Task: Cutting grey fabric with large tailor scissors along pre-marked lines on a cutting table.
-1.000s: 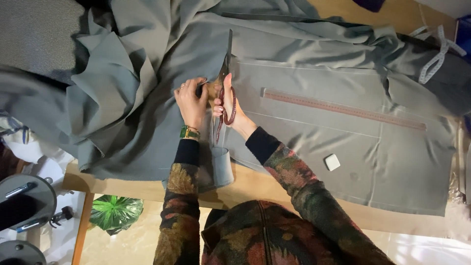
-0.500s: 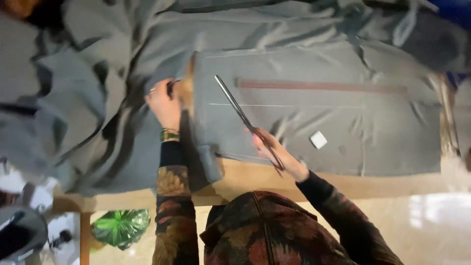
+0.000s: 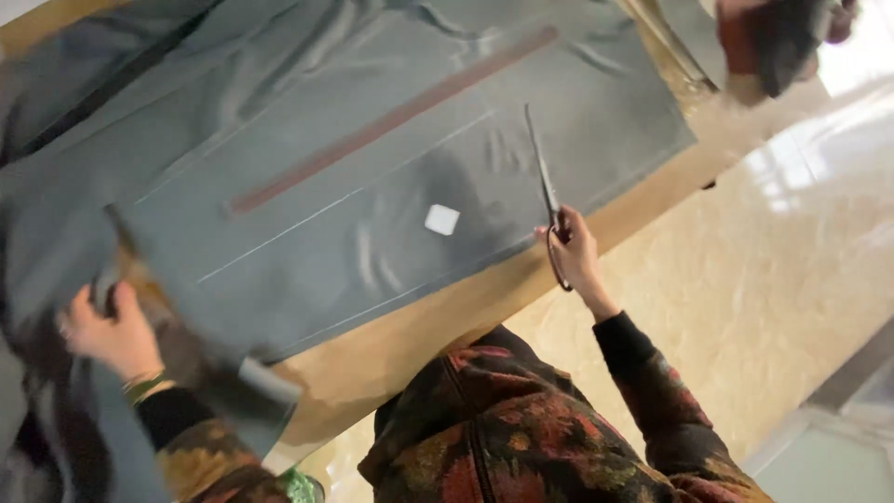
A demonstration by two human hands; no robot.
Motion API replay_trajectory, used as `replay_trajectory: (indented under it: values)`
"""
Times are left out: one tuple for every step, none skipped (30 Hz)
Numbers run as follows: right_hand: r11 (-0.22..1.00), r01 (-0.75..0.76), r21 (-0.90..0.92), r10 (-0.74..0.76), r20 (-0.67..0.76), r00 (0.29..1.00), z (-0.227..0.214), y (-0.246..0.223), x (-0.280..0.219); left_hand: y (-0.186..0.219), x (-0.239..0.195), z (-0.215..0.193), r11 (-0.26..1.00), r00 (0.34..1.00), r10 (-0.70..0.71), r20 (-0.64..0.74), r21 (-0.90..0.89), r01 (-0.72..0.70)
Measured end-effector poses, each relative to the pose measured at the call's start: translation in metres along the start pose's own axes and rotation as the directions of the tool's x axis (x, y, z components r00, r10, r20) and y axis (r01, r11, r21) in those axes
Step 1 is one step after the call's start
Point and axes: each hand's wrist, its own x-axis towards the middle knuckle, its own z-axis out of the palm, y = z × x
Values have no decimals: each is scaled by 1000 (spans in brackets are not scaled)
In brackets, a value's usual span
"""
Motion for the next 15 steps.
replay_trajectory:
  values:
    - [999,-27,-33,24,-66,998,-19,12,13,-6,-2,2,997,998,2,57,-75,2]
    - [996,-54,-67,45,-127,991,-38,25,27,-13,-7,2,989,994,4,113,-146,12]
    - [996,-65,-63,56,-138,989,-59,36,40,-5,-11,2,988,993,17,120,-155,2]
    - [995,-50,-87,36,-160,986,-80,46,55,4,-18,0,998,988,-45,150,52,37]
    - [993,-36,-113,15,-182,983,-102,57,71,13,-25,-1,964,980,-109,165,257,64]
    - [993,-37,-114,16,-185,983,-122,70,90,45,-34,-2,965,980,-109,166,254,64]
    - [987,-66,-147,33,-218,975,-142,83,110,76,-43,-3,946,976,-170,135,299,123]
    - [979,-92,-183,45,-245,968,-160,94,131,107,-55,-7,919,967,-236,100,345,189]
    - [978,-89,-188,42,-241,970,-177,106,149,153,-58,-9,918,965,-242,100,347,194]
    - [973,-12,-229,-55,-282,958,-193,116,169,199,-63,-13,925,948,-285,143,301,233]
    - [960,65,-272,-153,-318,936,-208,126,189,244,-68,-16,928,928,-323,187,253,272]
    - [957,75,-279,-162,-304,939,-223,135,207,272,-77,-16,922,923,-339,183,260,287]
    - [929,91,-358,-203,-288,936,-236,144,225,298,-85,-16,927,915,-332,228,261,271]
    - [895,112,-431,-244,-266,933,-246,150,245,324,-91,-17,930,906,-326,269,264,256]
    - [892,128,-435,-255,-248,934,-257,148,257,336,-93,-14,923,902,-343,261,275,271]
